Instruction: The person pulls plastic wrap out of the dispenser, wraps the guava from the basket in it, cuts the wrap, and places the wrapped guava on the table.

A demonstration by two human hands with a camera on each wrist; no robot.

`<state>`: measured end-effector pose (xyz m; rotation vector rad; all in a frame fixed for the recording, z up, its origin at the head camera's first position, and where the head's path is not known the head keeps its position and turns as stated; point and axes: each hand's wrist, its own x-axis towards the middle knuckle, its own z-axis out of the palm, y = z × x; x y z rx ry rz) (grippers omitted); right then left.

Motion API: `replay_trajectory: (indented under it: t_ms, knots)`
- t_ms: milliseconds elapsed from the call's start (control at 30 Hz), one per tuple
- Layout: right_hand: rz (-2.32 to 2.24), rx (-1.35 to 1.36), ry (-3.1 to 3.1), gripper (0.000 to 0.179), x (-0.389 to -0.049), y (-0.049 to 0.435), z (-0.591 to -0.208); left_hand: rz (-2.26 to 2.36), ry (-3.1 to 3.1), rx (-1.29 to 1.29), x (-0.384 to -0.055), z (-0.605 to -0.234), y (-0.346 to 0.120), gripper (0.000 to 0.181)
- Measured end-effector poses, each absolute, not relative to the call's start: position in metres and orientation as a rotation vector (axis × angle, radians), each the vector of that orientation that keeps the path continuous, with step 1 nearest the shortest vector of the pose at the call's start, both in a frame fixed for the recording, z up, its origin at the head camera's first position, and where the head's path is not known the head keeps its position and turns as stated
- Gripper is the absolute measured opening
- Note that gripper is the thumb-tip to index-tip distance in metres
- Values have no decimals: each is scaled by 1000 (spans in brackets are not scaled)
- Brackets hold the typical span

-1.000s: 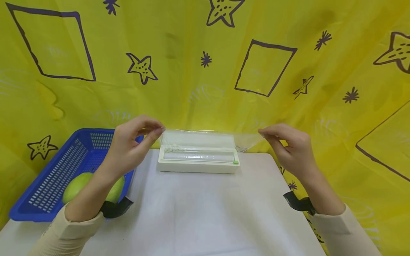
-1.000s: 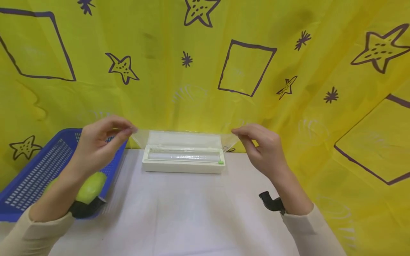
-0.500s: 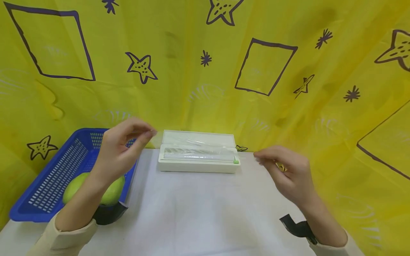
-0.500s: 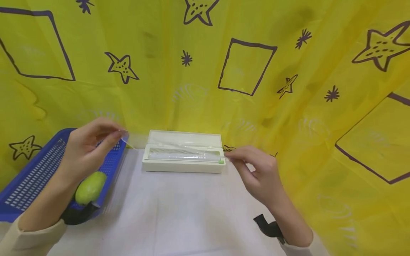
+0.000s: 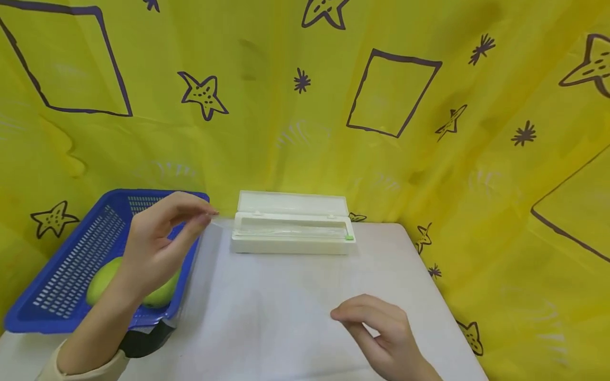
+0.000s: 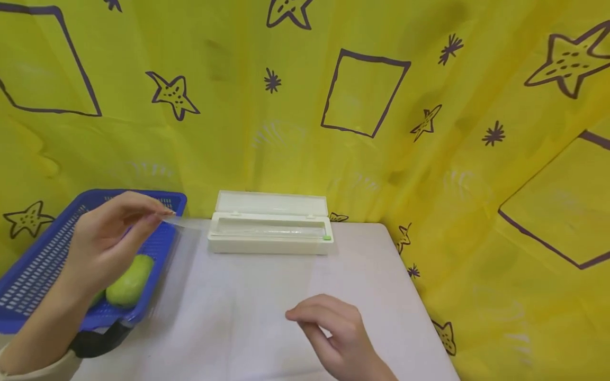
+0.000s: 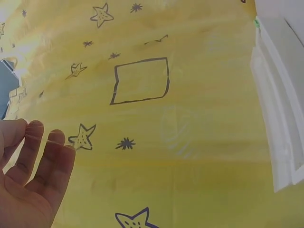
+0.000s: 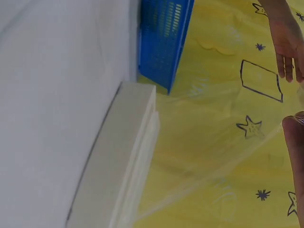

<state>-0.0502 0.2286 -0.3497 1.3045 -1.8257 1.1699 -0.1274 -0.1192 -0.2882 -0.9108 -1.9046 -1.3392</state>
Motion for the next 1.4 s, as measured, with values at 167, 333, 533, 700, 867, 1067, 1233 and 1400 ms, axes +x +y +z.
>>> replay_trajectory:
  t_ms: [167, 333, 533, 700, 867, 1067, 1233, 1400]
  knots:
    - [1167, 1314, -1833, 11, -41, 228, -369, -1307, -1854, -1035, -116, -298, -125, 11]
    - [1185, 1290, -1876, 12, -32, 240, -376, -1342, -1746, -1250, -101, -307, -129, 19]
    - [1216, 1264, -1970, 16, -22, 260, -384, -1371, -1756, -1387, -80, -321, -129, 10]
    - [1230, 1265, -2047, 21, -16, 275, -393, -1440, -1796, -1509, -69, -343, -128, 9]
    - [1242, 1334, -2113, 31, -15, 290, -404, -1425, -1914, -1558, -59, -373, -129, 21]
    - [1292, 1315, -2255, 52, -14, 304, -421, -1430, -2036, -1584, -55, -407, -130, 36]
    - [1312, 1283, -2327, 52, -21, 305, -439, -1469, -2116, -1533, -58, -427, -130, 38]
    - [1279, 1234, -2339, 47, -32, 302, -454, -1454, -2227, -1404, -63, -438, -129, 39]
